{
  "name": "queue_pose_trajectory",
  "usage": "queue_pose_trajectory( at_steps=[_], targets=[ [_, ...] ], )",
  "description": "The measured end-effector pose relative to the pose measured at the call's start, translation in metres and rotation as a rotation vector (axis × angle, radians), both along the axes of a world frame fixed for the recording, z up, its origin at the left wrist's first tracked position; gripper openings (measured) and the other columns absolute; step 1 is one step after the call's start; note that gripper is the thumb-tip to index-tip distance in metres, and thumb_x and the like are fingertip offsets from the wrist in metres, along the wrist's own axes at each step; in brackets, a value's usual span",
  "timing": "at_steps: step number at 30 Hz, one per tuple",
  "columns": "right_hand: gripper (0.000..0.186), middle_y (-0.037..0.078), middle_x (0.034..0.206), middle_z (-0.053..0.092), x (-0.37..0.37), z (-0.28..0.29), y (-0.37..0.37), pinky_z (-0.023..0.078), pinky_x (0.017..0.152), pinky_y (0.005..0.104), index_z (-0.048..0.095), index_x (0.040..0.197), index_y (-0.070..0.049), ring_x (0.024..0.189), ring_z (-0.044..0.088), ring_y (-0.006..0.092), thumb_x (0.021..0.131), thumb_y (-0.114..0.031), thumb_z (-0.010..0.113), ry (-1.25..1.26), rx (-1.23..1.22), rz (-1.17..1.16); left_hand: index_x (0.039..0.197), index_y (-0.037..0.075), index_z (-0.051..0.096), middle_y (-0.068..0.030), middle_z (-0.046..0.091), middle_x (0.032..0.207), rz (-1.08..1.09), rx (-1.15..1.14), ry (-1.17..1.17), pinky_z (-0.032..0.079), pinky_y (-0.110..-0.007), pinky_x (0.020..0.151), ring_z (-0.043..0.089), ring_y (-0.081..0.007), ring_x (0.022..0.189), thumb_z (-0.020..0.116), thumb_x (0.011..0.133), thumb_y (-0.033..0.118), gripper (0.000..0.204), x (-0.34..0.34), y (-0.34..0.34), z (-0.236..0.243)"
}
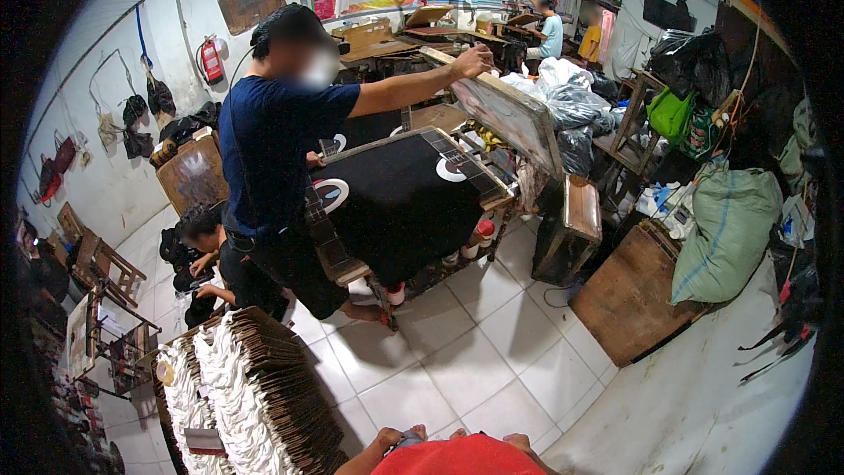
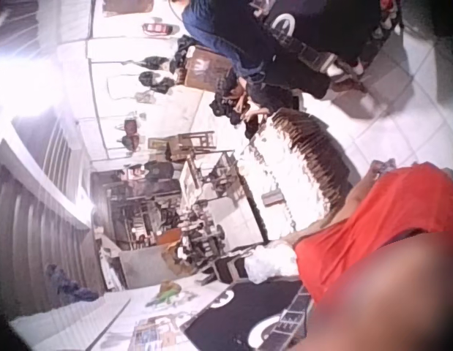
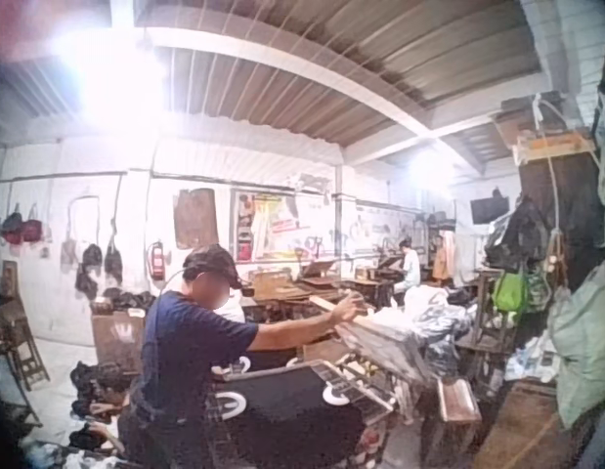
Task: The person assists a coworker in a screen-printing operation by receiving freshly printed black fabric pieces and placing them on a nearby stack. The coworker operates the press, and the person handles the finished items one at a time.
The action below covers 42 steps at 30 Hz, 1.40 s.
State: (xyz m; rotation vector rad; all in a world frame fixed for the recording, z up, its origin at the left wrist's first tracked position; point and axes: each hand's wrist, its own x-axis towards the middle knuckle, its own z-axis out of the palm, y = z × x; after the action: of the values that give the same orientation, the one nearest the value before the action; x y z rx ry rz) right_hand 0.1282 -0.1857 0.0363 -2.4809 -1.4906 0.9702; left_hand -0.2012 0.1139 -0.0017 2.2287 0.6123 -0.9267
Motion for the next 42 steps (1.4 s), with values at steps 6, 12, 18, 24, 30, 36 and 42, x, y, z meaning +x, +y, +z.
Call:
queue_pose_trajectory(
  at_steps=[6, 12, 18, 24, 30, 36, 42],
  targets=[
    [0.025, 0.009, 0.077, 0.065, 0.039, 0.005, -0.001, 0.05, 0.055, 0.027, 0.064, 0.092, -0.003, 0.062, 0.062, 0.0159, 0.07, -0.015, 0.065, 0.366, 0.111, -0.24, 0.105, 0.014, 0.062, -0.0085, 0.062, 0.103, 0.084, -0.019, -0.1, 0.048, -0.032, 0.079, 0.06, -0.023, 0.092, 0.048, 0.081, 0.028, 0.031, 0.023, -0.018, 0.011],
    [0.026, 0.01, 0.076, 0.065, 0.063, -0.026, -0.014, 0.051, 0.051, 0.0303, 0.062, 0.094, -0.001, 0.063, 0.063, 0.0167, 0.069, -0.009, 0.064, 0.492, 0.153, -0.28, 0.098, 0.011, 0.064, -0.0114, 0.062, 0.102, 0.077, -0.012, -0.258, 0.046, -0.033, 0.081, 0.06, -0.0244, 0.094, 0.042, 0.084, 0.036, 0.036, 0.022, -0.029, 0.021],
    [0.026, 0.009, 0.075, 0.065, 0.063, 0.004, -0.004, 0.051, 0.053, 0.0293, 0.063, 0.094, -0.002, 0.061, 0.062, 0.0154, 0.069, -0.011, 0.064, 0.497, 0.13, -0.317, 0.098, 0.011, 0.064, -0.0114, 0.062, 0.101, 0.079, 0.017, -0.202, 0.047, -0.033, 0.08, 0.06, -0.025, 0.093, 0.044, 0.083, 0.033, 0.034, 0.024, -0.036, 0.016],
    [0.028, 0.006, 0.077, 0.066, 0.06, 0.024, -0.005, 0.05, 0.056, 0.0272, 0.064, 0.094, -0.007, 0.061, 0.062, 0.0146, 0.069, -0.019, 0.063, 0.41, -0.114, -0.361, 0.099, 0.01, 0.063, -0.0114, 0.062, 0.099, 0.064, 0.07, -0.157, 0.048, -0.034, 0.078, 0.06, -0.0259, 0.09, 0.046, 0.082, 0.03, 0.031, 0.037, -0.034, 0.025],
    [0.024, 0.006, 0.078, 0.066, 0.07, -0.04, -0.054, 0.049, 0.062, 0.0291, 0.066, 0.089, -0.01, 0.063, 0.062, 0.0156, 0.072, -0.025, 0.058, 0.385, 0.286, -0.079, 0.096, 0.012, 0.065, -0.0111, 0.062, 0.102, -0.007, 0.197, 0.014, 0.046, -0.033, 0.084, 0.059, -0.0253, 0.095, 0.043, 0.083, 0.037, 0.036, 0.062, -0.024, 0.043],
    [0.023, 0.004, 0.079, 0.066, 0.068, -0.064, -0.072, 0.05, 0.058, 0.0265, 0.065, 0.089, -0.01, 0.066, 0.062, 0.013, 0.074, -0.026, 0.059, 0.513, 0.267, -0.308, 0.097, 0.01, 0.064, -0.0112, 0.062, 0.101, 0.071, 0.101, 0.033, 0.045, -0.033, 0.084, 0.058, -0.026, 0.096, 0.041, 0.084, 0.04, 0.04, 0.075, -0.012, 0.03],
    [0.027, 0.002, 0.087, 0.066, 0.059, -0.047, -0.055, 0.051, 0.062, 0.0264, 0.066, 0.09, -0.012, 0.078, 0.062, 0.0141, 0.073, -0.032, 0.06, 0.149, 0.012, -0.095, 0.102, 0.009, 0.062, -0.0123, 0.06, 0.106, 0.051, 0.072, -0.017, 0.044, -0.032, 0.085, 0.057, -0.0258, 0.099, 0.044, 0.081, 0.047, 0.047, 0.085, 0.015, 0.015]
  ],
)
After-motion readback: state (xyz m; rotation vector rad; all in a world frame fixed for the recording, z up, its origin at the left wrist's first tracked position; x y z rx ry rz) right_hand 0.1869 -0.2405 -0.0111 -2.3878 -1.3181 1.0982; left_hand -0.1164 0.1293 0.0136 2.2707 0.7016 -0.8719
